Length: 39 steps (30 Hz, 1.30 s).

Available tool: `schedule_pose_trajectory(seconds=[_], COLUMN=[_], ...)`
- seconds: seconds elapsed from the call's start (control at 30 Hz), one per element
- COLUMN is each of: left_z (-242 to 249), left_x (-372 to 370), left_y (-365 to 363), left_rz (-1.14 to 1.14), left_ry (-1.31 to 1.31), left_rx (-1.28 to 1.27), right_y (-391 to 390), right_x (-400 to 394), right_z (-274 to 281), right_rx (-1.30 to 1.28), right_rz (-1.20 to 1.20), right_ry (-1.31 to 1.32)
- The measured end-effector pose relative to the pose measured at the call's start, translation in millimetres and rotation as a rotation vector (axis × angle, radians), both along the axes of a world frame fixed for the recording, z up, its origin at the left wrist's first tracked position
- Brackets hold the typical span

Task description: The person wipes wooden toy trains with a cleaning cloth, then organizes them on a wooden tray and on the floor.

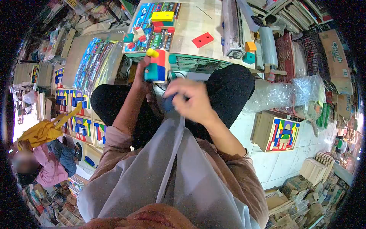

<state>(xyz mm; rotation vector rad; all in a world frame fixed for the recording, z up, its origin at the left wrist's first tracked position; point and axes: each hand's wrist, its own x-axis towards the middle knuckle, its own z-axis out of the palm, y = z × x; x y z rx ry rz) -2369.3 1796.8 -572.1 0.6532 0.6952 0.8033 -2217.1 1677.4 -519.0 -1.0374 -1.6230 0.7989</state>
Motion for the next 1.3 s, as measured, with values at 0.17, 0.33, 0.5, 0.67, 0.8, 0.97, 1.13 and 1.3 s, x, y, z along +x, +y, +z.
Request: schedule_pose_trajectory(seconds=[0.17, 0.33, 0.5, 0.67, 0.8, 0.97, 1.13, 1.3], left_z=[-9.9, -9.2, -1.2, 24.6, 18.5, -0.9, 4.0, -16.4], left_x=[26.6, 5.0, 34.0, 20.7, 35.4, 32.9, 26.5, 49.6], left_y=[-3.4, 25.5, 1.1, -1.3, -14.3, 5.0, 12.5, -3.9], left_rz=[-0.031, 0.159, 0.165, -0.01, -0.029, 0.227, 0.248, 0.178], left_ry=[0.034, -0.211, 0.07, -0.323, -0.301, -0.322, -0.22, -0.262], left_rx=[0.211, -0.152, 0.684, 0.266, -0.007, -0.045, 0.186, 0.108], right_y=[35.7, -11.0, 29.1, 37.6, 46.5, 48.0, 11.8, 58.3], right_x=[-24.7, -25.6, -22.1, 17.5, 10.1, 6.1, 1.4, -9.3], right_z=[-10.4, -46.1, 7.5, 6.4, 1.3, -33.4, 3.3, 33.8], right_rx=[0.091, 0.125, 0.266, 0.113, -0.052, 0.314, 0.263, 0.157], right_rz=[-0.519, -0.045, -0.45, -0.502, -0.653, -0.593, -0.505, -0.417], right_ry=[-0.188, -0.106, -0.257, 0.149, 0.255, -0.378, -0.276, -0.728])
